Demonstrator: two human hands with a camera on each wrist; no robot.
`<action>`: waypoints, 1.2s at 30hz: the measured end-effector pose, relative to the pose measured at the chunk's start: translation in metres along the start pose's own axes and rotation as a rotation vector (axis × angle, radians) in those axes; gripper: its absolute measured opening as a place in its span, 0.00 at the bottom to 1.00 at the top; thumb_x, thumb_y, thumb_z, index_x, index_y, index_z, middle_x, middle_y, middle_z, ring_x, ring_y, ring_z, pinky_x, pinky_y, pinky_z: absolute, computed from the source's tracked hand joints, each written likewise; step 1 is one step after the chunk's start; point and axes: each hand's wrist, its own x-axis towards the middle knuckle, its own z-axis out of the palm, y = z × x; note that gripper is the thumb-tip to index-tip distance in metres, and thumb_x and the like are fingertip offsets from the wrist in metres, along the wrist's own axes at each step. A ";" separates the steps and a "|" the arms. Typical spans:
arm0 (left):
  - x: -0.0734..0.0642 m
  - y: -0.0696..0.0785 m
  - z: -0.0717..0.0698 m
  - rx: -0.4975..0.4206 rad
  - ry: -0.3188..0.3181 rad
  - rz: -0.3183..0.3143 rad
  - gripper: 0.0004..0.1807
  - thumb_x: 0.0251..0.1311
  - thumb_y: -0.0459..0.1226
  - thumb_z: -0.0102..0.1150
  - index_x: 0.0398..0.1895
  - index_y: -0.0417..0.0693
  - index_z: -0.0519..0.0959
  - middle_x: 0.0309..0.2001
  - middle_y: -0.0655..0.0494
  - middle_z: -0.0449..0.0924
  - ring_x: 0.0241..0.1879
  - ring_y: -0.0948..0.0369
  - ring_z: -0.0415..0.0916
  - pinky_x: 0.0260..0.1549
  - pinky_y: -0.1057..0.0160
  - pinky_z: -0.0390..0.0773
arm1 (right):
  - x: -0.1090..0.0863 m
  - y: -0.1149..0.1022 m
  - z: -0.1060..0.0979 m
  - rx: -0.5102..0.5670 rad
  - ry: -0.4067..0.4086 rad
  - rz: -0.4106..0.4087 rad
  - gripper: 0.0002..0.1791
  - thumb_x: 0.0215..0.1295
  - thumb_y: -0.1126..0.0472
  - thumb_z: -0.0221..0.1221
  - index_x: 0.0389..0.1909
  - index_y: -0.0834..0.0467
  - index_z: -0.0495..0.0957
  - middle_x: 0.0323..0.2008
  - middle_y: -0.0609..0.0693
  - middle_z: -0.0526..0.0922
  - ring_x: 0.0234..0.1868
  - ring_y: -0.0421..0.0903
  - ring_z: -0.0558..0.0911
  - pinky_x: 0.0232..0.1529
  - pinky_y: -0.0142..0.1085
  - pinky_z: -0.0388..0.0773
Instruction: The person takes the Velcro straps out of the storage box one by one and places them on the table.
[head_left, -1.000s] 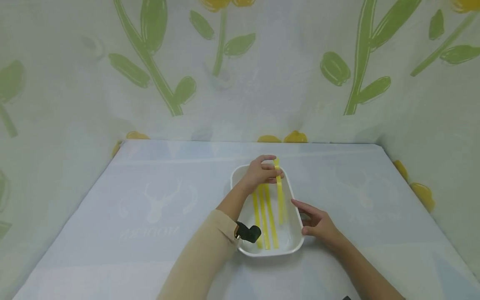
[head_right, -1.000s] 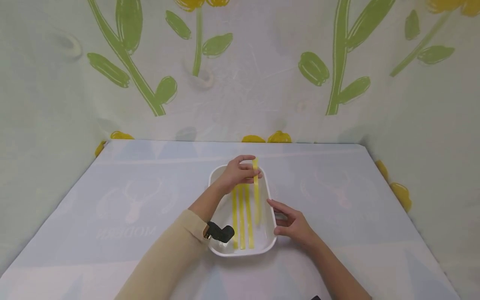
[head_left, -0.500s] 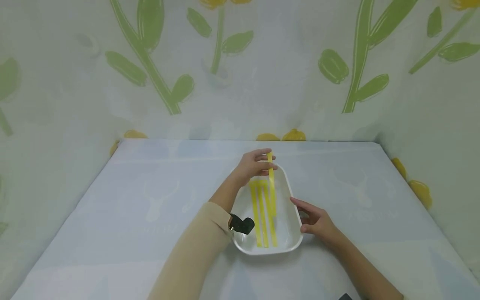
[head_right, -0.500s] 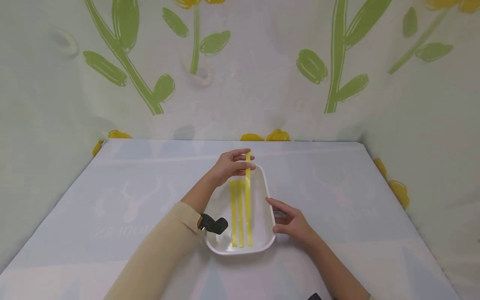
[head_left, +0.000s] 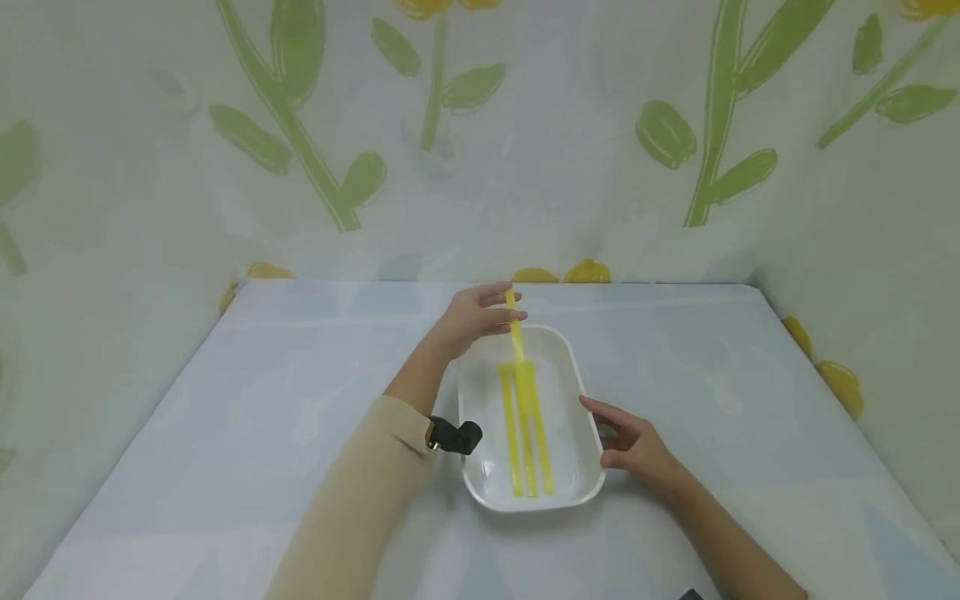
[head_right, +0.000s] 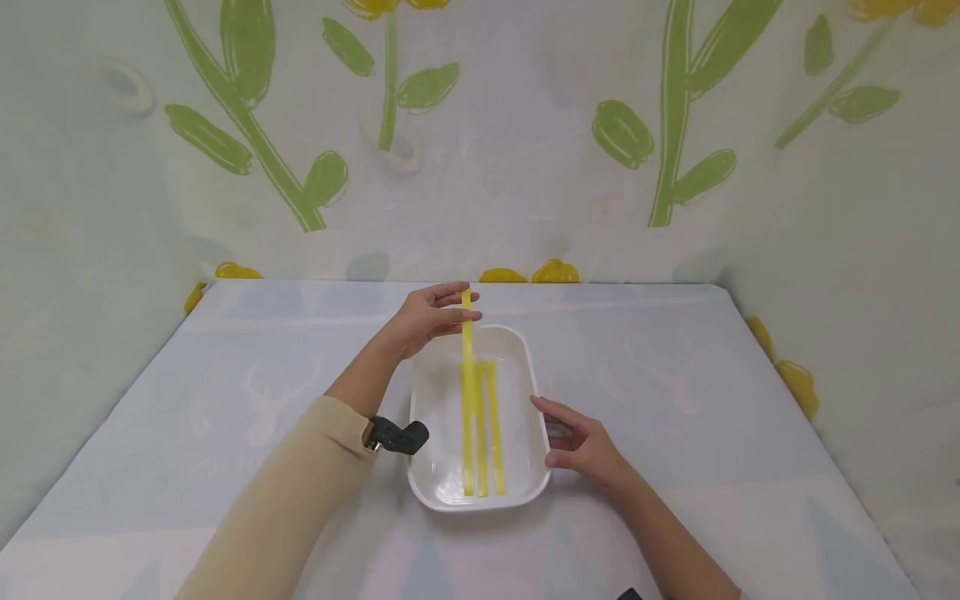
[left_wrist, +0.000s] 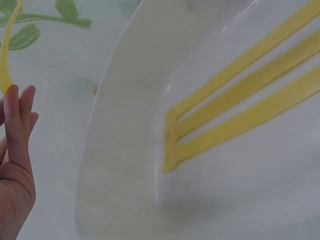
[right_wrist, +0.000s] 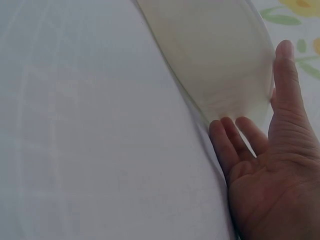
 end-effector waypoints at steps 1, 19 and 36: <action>-0.001 0.002 -0.003 0.006 0.005 0.001 0.36 0.56 0.29 0.63 0.69 0.45 0.62 0.64 0.49 0.70 0.54 0.55 0.77 0.49 0.62 0.78 | 0.000 0.000 0.000 0.010 -0.003 0.001 0.38 0.59 0.59 0.65 0.66 0.69 0.60 0.64 0.42 0.71 0.57 0.38 0.75 0.50 0.33 0.78; -0.023 0.006 -0.049 0.131 0.088 -0.008 0.37 0.52 0.35 0.68 0.68 0.50 0.65 0.65 0.52 0.69 0.60 0.57 0.72 0.54 0.60 0.75 | 0.000 0.000 -0.004 0.099 -0.061 -0.037 0.38 0.60 0.62 0.63 0.68 0.67 0.58 0.63 0.48 0.71 0.55 0.44 0.78 0.48 0.36 0.80; -0.054 -0.028 -0.097 0.159 0.150 -0.082 0.41 0.51 0.41 0.70 0.68 0.49 0.63 0.64 0.55 0.70 0.59 0.58 0.73 0.50 0.66 0.76 | 0.001 0.001 -0.001 0.036 -0.013 0.010 0.39 0.59 0.61 0.64 0.67 0.68 0.59 0.63 0.45 0.71 0.56 0.41 0.77 0.48 0.35 0.79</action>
